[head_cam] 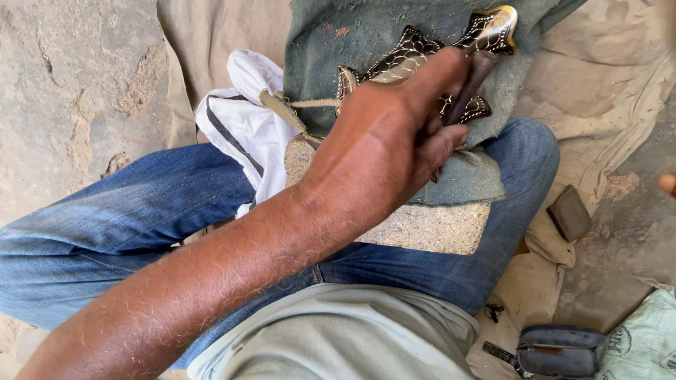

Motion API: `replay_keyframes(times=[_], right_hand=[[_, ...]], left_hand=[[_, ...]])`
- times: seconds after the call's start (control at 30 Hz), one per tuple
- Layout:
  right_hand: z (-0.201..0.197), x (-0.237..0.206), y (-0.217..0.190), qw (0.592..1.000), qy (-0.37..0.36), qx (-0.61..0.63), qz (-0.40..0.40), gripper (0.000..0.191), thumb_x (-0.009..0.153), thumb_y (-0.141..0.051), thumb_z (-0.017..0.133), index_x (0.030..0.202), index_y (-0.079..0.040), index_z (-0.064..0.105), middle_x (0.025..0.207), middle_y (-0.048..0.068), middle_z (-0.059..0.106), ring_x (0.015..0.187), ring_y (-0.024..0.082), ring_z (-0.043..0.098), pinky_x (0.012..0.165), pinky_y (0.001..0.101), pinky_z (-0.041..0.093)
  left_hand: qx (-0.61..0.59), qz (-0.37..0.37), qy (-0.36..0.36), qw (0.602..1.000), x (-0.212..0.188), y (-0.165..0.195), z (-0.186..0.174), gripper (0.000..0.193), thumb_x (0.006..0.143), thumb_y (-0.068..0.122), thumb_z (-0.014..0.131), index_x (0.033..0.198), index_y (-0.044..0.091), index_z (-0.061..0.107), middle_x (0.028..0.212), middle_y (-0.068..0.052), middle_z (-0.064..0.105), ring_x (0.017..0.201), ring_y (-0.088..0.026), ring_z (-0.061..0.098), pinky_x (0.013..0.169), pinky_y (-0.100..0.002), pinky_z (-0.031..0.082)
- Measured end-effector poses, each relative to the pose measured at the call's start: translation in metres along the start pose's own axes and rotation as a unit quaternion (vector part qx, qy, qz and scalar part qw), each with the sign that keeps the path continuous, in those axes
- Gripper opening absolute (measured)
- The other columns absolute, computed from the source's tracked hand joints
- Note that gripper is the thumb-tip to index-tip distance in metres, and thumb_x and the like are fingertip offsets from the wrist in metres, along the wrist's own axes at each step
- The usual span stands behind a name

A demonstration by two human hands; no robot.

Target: The person sits cross-legged on the ground and uses a hammer and chisel to shape a decorative metal object resting on a stone block. They repeatedly strike the chisel to refine the object's surface and edges.

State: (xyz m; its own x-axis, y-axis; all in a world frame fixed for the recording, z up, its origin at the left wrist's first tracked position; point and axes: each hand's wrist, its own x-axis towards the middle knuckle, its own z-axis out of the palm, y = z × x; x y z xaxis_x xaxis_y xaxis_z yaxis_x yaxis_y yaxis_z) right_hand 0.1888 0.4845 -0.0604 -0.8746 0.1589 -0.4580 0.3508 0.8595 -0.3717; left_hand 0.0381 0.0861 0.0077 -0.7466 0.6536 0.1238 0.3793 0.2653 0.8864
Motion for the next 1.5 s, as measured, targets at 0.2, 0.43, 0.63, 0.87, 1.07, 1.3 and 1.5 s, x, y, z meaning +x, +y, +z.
replay_keyframes(times=[0.2, 0.43, 0.63, 0.87, 1.07, 1.3, 1.5], right_hand=[[-0.002, 0.045, -0.01, 0.997, -0.057, -0.043, 0.034, 0.023, 0.106, -0.014, 0.071, 0.098, 0.003, 0.059, 0.069, 0.016, 0.062, 0.054, 0.025, 0.063, 0.053, 0.0396, 0.053], [-0.012, 0.062, -0.05, 0.997, -0.05, -0.042, 0.041, 0.022, 0.108, -0.016, 0.068, 0.104, 0.005, 0.061, 0.075, 0.02, 0.066, 0.06, 0.027, 0.067, 0.058, 0.0418, 0.057], [-0.009, 0.058, -0.056, 0.997, -0.051, -0.027, 0.044, 0.024, 0.11, -0.017, 0.066, 0.109, 0.006, 0.062, 0.08, 0.023, 0.069, 0.065, 0.03, 0.07, 0.062, 0.0437, 0.059], [-0.002, 0.058, -0.045, 0.997, -0.057, -0.009, 0.045, 0.026, 0.112, -0.019, 0.064, 0.116, 0.007, 0.064, 0.085, 0.026, 0.072, 0.071, 0.032, 0.073, 0.067, 0.0459, 0.063], [0.002, 0.065, -0.035, 0.997, -0.071, 0.019, 0.038, 0.03, 0.113, -0.02, 0.061, 0.121, 0.008, 0.065, 0.09, 0.029, 0.075, 0.076, 0.034, 0.076, 0.071, 0.0477, 0.065], [0.002, 0.062, -0.037, 0.997, -0.06, -0.029, 0.04, 0.036, 0.114, -0.025, 0.061, 0.123, 0.01, 0.065, 0.094, 0.031, 0.075, 0.077, 0.037, 0.075, 0.071, 0.0473, 0.065], [0.001, 0.052, -0.047, 0.998, -0.044, -0.049, 0.01, 0.037, 0.11, -0.024, 0.063, 0.125, 0.009, 0.064, 0.097, 0.03, 0.075, 0.079, 0.036, 0.076, 0.072, 0.0458, 0.065]], left_hand=[[-0.002, -0.038, 0.001, 0.999, -0.001, 0.006, 0.002, 0.039, 0.096, 0.009, 0.077, 0.128, 0.009, 0.055, 0.077, -0.012, 0.065, 0.065, -0.028, 0.065, 0.063, -0.043, 0.051], [0.013, 0.023, 0.042, 0.999, -0.003, 0.009, 0.004, 0.038, 0.094, 0.007, 0.077, 0.125, 0.005, 0.054, 0.089, -0.016, 0.069, 0.074, -0.031, 0.07, 0.064, -0.043, 0.053], [0.0, -0.034, 0.01, 0.999, -0.001, 0.007, 0.005, 0.037, 0.096, 0.007, 0.076, 0.127, 0.007, 0.057, 0.08, -0.014, 0.069, 0.066, -0.024, 0.07, 0.063, -0.041, 0.053], [-0.009, -0.014, 0.023, 1.0, -0.003, 0.006, 0.005, 0.037, 0.096, 0.006, 0.075, 0.127, 0.006, 0.057, 0.083, -0.014, 0.067, 0.066, -0.023, 0.069, 0.063, -0.041, 0.053], [0.023, 0.04, 0.052, 0.998, -0.005, 0.01, 0.004, 0.038, 0.088, 0.002, 0.076, 0.118, 0.005, 0.053, 0.089, -0.018, 0.067, 0.073, -0.033, 0.068, 0.065, -0.046, 0.052], [0.012, 0.003, 0.037, 0.999, -0.008, 0.008, 0.005, 0.04, 0.093, 0.007, 0.075, 0.127, 0.009, 0.054, 0.092, -0.016, 0.068, 0.077, -0.034, 0.07, 0.068, -0.046, 0.052], [0.01, 0.022, 0.037, 0.999, -0.013, 0.002, 0.007, 0.036, 0.098, 0.007, 0.076, 0.126, 0.01, 0.054, 0.091, -0.015, 0.068, 0.08, -0.033, 0.071, 0.07, -0.046, 0.052]])
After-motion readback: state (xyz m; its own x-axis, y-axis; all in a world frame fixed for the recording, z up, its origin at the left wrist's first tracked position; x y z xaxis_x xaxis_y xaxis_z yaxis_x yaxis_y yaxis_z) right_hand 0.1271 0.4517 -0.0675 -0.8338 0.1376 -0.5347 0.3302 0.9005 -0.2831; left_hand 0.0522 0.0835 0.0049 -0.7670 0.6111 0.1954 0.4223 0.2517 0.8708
